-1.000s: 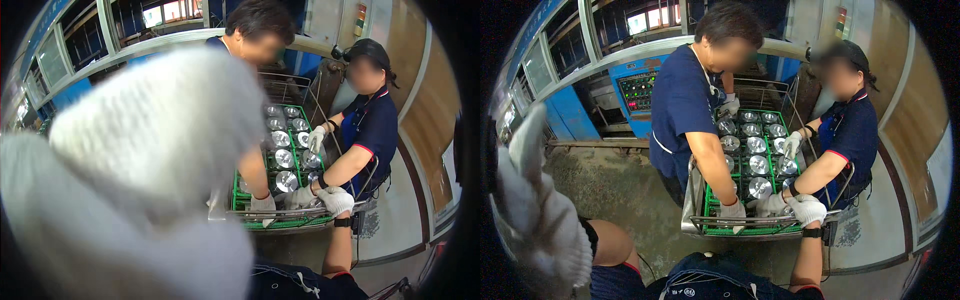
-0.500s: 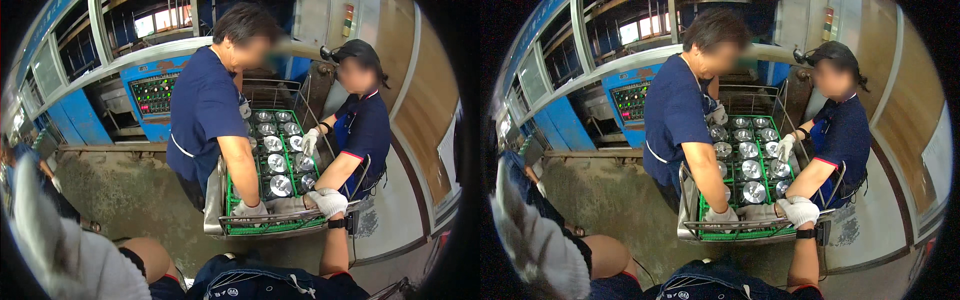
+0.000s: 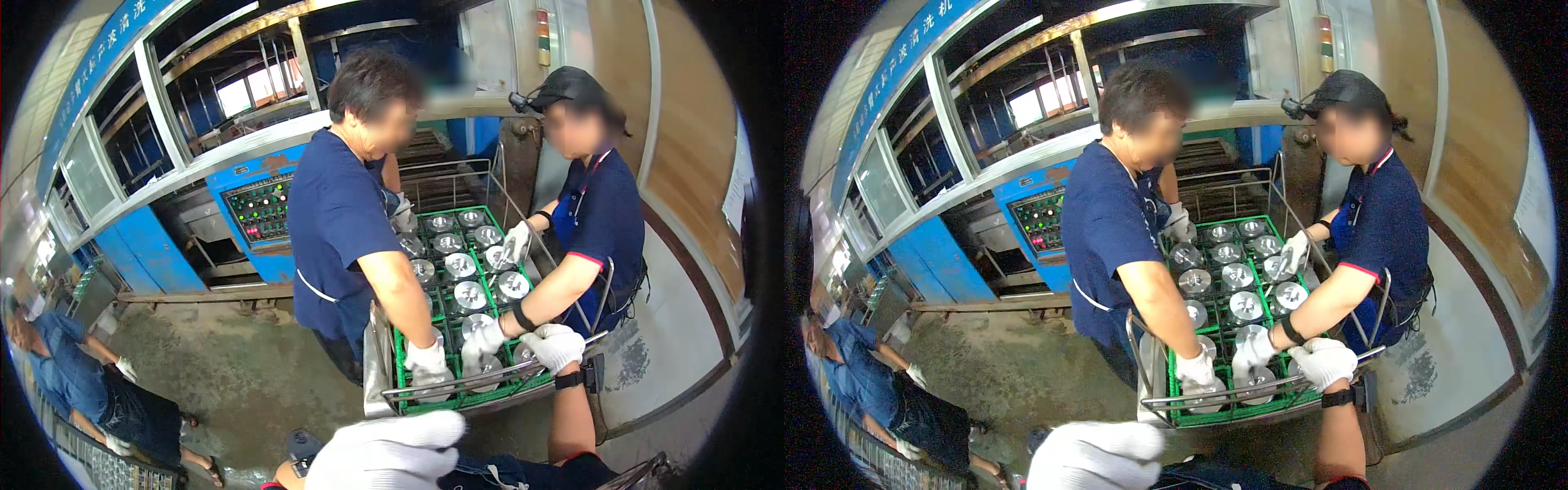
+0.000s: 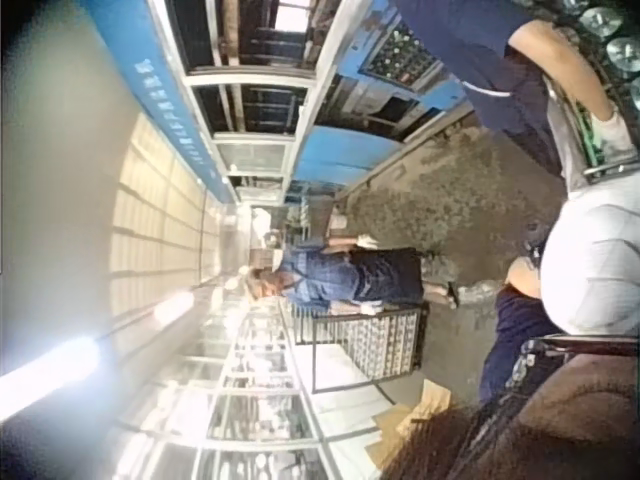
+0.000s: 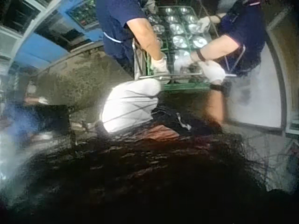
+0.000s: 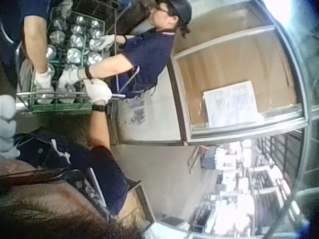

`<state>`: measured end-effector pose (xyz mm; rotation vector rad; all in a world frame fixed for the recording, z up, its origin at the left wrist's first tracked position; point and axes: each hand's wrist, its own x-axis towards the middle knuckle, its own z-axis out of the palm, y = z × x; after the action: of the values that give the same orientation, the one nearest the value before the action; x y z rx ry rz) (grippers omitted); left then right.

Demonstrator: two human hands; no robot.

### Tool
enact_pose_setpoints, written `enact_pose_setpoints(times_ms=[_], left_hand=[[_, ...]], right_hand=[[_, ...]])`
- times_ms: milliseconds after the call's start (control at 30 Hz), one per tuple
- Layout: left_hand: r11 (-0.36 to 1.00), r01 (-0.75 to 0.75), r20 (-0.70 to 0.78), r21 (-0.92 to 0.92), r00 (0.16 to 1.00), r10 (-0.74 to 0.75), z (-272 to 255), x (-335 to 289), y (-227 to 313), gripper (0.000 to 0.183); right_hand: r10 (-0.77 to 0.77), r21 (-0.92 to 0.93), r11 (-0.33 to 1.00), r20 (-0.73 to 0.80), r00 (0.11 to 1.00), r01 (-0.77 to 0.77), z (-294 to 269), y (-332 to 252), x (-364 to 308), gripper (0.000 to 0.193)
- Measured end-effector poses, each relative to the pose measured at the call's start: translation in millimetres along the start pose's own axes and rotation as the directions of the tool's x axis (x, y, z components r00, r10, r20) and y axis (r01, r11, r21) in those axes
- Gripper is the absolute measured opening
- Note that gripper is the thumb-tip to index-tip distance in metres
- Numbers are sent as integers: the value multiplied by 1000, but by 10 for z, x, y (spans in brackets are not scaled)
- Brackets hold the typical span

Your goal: Sorting and packing cleaned metal piston components from a washing station into storage crates with cardboard dividers.

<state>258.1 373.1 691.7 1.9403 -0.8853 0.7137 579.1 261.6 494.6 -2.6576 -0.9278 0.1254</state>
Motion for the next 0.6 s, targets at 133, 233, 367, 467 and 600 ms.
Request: enact_pose_setpoints(times_ms=[133,233,367,467,600], left_hand=[[959,216,87,-186,975,-203,62,-171,-122,26],[905,327,129,-271,944,-302,85,-288,-173,26],[816,453,177,-358,891,-417,87,-377,-200,25],[744,518,231,-422,855,-465,54,-392,-204,25],[559,663,351,-498,743,-569,-37,-470,-318,24]], right_hand=[[-9,43,999,-41,999,11,97,45,11,41],[12,36,999,-39,999,-11,49,3,-9,41],[48,79,996,-5,999,-47,-15,-50,-42,39],[54,13,998,29,998,-55,-91,-50,-48,39],[72,48,996,5,997,-72,-38,-79,-24,40]])
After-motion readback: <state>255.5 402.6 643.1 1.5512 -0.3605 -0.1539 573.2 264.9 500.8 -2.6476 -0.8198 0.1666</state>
